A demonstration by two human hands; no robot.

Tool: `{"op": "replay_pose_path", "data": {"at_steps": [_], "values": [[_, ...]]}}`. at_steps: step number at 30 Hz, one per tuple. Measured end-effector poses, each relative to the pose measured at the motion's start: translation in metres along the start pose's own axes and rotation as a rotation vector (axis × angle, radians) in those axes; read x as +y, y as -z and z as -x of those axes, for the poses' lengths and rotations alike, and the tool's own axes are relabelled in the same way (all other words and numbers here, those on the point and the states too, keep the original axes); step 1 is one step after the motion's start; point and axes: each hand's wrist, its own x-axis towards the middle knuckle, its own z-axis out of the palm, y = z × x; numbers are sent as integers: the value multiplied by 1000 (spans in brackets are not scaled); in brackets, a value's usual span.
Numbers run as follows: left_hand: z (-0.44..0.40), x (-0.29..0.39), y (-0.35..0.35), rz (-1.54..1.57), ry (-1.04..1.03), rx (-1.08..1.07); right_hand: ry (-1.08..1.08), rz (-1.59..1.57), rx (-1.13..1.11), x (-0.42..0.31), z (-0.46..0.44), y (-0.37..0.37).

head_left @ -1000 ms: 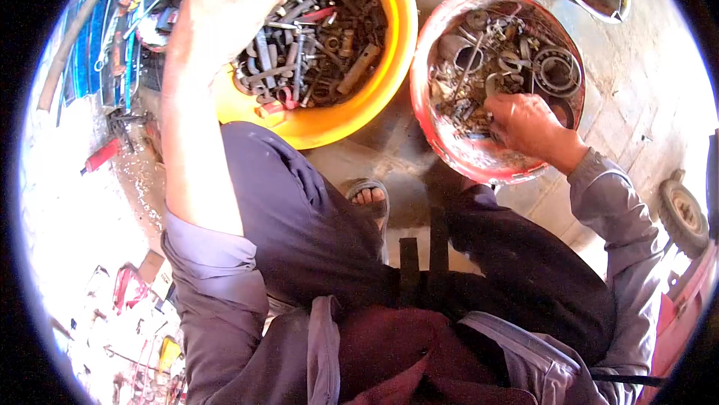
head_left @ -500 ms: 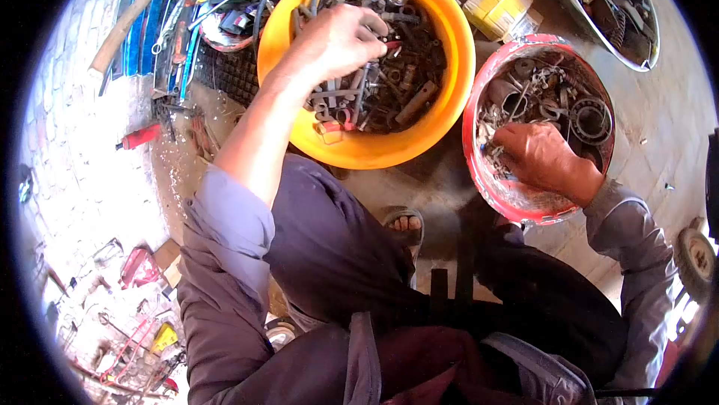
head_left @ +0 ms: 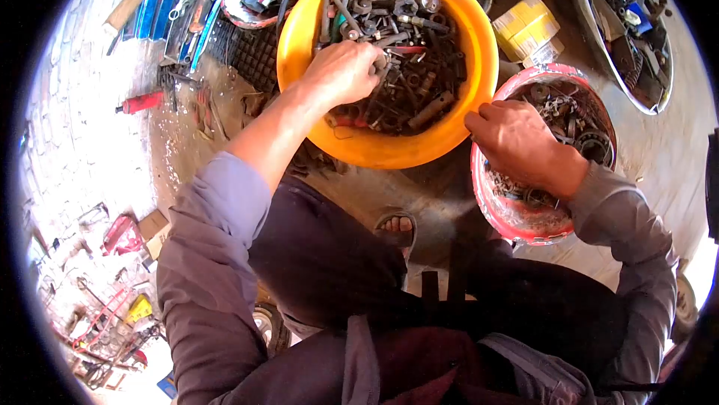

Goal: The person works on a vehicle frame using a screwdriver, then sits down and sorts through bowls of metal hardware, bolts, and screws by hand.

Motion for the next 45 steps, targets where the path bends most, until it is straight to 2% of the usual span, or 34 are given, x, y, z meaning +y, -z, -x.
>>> {"op": "replay_pose_path", "data": {"at_steps": [1, 2, 4, 5, 8, 10, 12, 16, 18, 20, 24, 26, 27, 30, 32, 33, 37, 38, 41, 43, 45], "values": [[4, -5, -3, 40, -30, 33, -43, 36, -83, 1, -9, 1], [7, -10, -6, 51, -20, 41, -31, 42, -94, 2, -18, 4], [15, -11, -4, 56, -17, 17, 30, 67, -282, 3, -36, 7], [15, -14, -12, 59, -6, 51, 39, 69, -288, 4, -46, 7], [15, -6, -15, 50, 39, 31, 264, -49, -334, 3, -75, -3], [10, 5, -16, 31, 98, -1, 210, -80, -413, -3, -82, -18], [7, 10, -25, -75, 178, 125, 203, -21, -301, -10, -79, -34], [7, 12, -37, -158, 71, 199, 270, 27, -285, -18, -59, -36], [6, 9, -41, -167, 71, 226, 249, 25, -354, -17, -54, -34], [4, 6, -43, -183, 44, 201, 245, 13, -262, -15, -47, -43], [-2, 8, -37, -190, 48, 131, 274, 81, -223, -10, -42, -52], [-4, 9, -29, -179, 130, 12, 330, 83, -36, -6, -40, -60], [-3, 7, -25, -186, 131, 1, 330, 80, -34, -5, -41, -57], [-1, -2, -8, -190, 190, -66, 332, 4, -117, -1, -44, -45], [2, -5, -3, -149, 183, -67, 194, -370, -266, 7, -54, -39], [3, -5, -2, -170, 181, -73, 116, -433, -235, 11, -62, -35], [8, -6, 5, -250, 154, -48, -34, -182, 119, 43, -107, -45], [8, -6, 9, -283, 158, -74, 48, -152, 232, 49, -120, -45], [14, -9, 12, -304, 156, -52, 72, -10, 221, 50, -146, -52], [15, -11, 11, -303, 154, -29, 47, 123, 62, 44, -155, -54], [17, -13, 7, -309, 144, -2, 6, 160, 39, 38, -158, -54]]}}
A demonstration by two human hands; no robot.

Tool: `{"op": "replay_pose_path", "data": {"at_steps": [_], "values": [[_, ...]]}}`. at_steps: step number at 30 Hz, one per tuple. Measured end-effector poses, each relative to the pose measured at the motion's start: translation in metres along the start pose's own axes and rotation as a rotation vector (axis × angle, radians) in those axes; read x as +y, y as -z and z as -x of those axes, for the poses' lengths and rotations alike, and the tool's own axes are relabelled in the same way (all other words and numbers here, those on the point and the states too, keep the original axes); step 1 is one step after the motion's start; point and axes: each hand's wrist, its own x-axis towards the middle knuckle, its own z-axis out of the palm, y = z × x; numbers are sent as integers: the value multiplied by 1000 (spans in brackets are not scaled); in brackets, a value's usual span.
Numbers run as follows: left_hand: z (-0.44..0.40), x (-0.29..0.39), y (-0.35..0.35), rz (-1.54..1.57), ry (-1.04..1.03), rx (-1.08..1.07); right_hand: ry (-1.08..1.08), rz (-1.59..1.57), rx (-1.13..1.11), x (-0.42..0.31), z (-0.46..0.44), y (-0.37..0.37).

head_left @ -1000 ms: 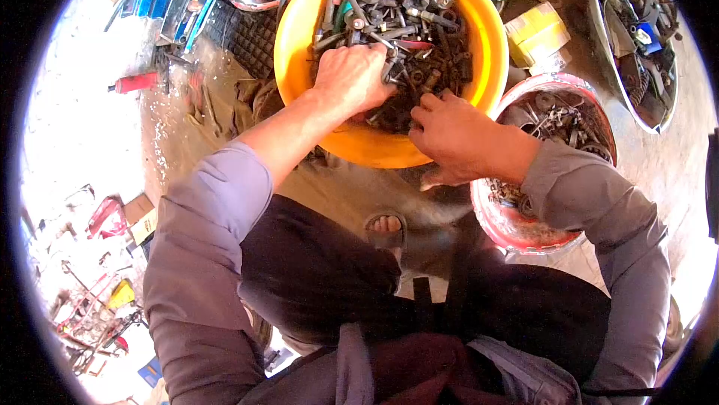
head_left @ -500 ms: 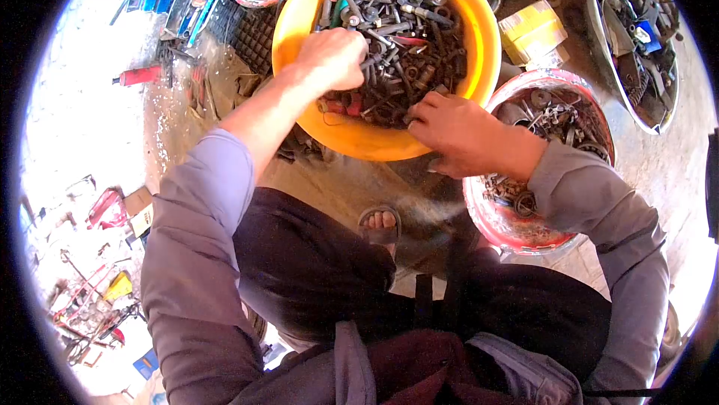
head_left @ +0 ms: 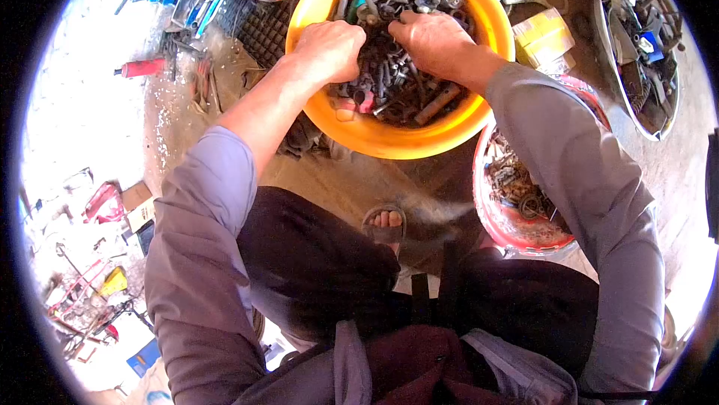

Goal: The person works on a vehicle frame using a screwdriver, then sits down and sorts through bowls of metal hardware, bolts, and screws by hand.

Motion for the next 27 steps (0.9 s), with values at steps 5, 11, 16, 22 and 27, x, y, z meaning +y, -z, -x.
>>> {"op": "replay_pose_path", "data": {"at_steps": [5, 11, 16, 22, 27], "values": [[2, -5, -6, 27, -17, 15, -41, 25, -41, 2, -2, 4], [5, -7, -6, 42, -15, 12, -345, -727, 147, 34, 14, 10], [4, -5, -8, 11, -33, 30, -545, -1383, 87, 10, 44, 54], [6, -4, -8, -47, -45, 69, -456, -1609, 12, 6, 60, 62], [6, -3, -13, -83, -102, 272, -466, -1620, 12, 7, 71, 72]]}}
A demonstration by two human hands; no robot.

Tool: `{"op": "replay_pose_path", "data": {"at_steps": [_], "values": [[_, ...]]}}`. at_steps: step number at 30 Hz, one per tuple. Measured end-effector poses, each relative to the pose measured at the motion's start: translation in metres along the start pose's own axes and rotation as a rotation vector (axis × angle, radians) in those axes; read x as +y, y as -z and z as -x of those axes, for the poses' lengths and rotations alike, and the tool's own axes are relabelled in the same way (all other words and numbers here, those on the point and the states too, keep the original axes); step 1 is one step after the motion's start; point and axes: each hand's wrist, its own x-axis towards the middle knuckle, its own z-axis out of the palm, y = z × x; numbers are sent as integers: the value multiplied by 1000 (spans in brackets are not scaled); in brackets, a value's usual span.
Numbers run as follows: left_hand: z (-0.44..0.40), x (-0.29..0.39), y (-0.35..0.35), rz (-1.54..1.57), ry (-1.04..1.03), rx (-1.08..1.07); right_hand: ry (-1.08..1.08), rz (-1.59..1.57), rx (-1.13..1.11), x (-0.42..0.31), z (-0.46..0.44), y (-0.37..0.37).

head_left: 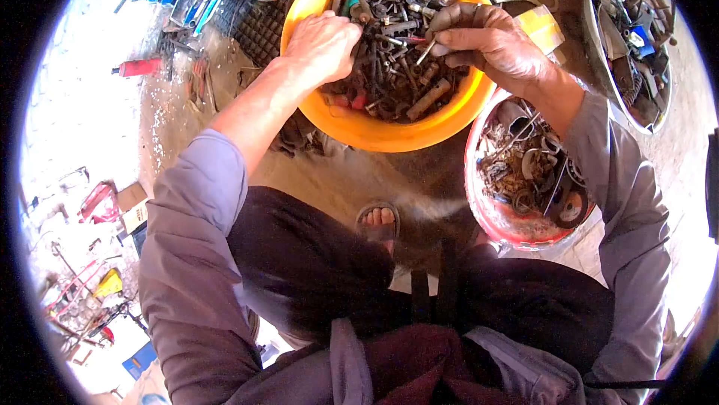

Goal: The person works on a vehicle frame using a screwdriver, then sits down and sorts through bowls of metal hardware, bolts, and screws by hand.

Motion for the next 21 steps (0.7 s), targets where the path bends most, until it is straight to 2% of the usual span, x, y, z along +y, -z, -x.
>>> {"op": "replay_pose_path", "data": {"at_steps": [5, 13, 18, 20, 21], "values": [[-4, 19, -1, 82, -90, 161, -10, -42, 97, 3, 9, 12], [-8, 66, -18, 215, -250, -96, -6, -124, 135, 14, 19, 20], [-10, 87, -27, 304, -258, -41, -6, -114, 173, 16, 19, 23], [-12, 94, -23, 284, -132, -92, 1, -116, 177, 17, 19, 23], [-13, 96, -21, 284, -133, -93, 5, -119, 183, 17, 19, 23]]}}
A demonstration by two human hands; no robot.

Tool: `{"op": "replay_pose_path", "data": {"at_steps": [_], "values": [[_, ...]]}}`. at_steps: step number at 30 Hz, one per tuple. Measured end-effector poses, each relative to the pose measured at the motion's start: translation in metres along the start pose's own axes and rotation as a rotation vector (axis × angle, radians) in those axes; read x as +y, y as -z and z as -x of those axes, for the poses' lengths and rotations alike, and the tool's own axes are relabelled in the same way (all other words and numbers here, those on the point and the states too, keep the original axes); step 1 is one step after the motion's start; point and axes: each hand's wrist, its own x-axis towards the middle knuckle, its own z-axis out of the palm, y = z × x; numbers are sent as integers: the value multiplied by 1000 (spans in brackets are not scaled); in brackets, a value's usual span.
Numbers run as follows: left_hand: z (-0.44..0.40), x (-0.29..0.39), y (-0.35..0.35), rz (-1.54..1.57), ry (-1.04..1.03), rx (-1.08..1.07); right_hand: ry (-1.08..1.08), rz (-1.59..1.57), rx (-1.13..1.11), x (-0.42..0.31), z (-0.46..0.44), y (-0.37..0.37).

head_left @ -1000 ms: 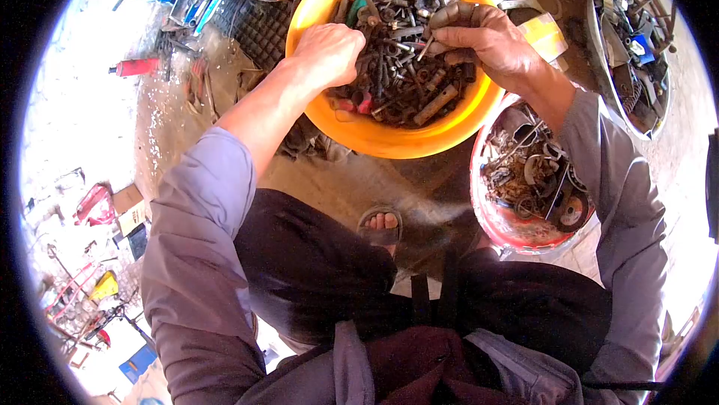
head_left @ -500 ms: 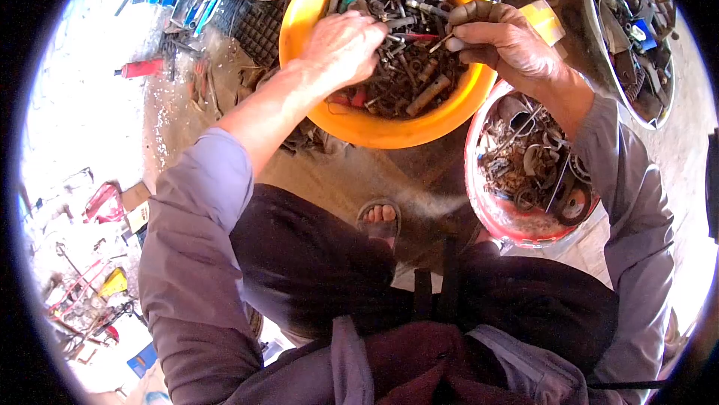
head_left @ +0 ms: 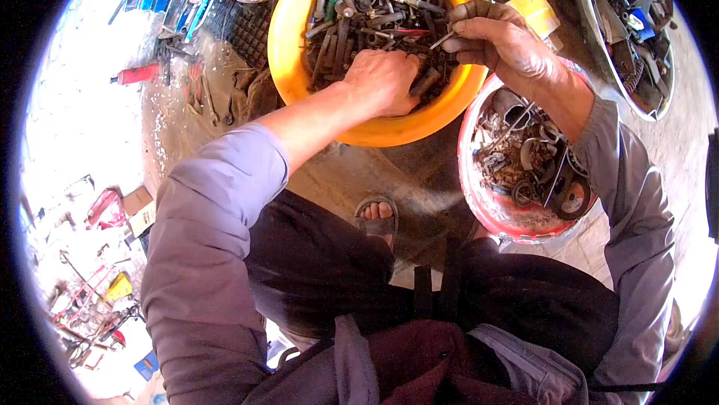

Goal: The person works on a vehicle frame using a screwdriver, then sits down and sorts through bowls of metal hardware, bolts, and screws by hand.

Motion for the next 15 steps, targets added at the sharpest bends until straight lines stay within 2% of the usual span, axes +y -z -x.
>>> {"op": "replay_pose_path", "data": {"at_steps": [2, 8, 12, 15], "values": [[-3, 5, 4, -9, 88, -51, 5, -4, 9, -1, 2, 1], [-9, 9, 6, -3, 178, -46, -12, 22, -6, -3, 8, 3], [-8, -18, 1, -70, 52, 25, -36, 65, -31, -3, 10, 2], [-10, -38, 17, -135, 159, -30, -41, 97, -27, -5, 14, 1]]}}
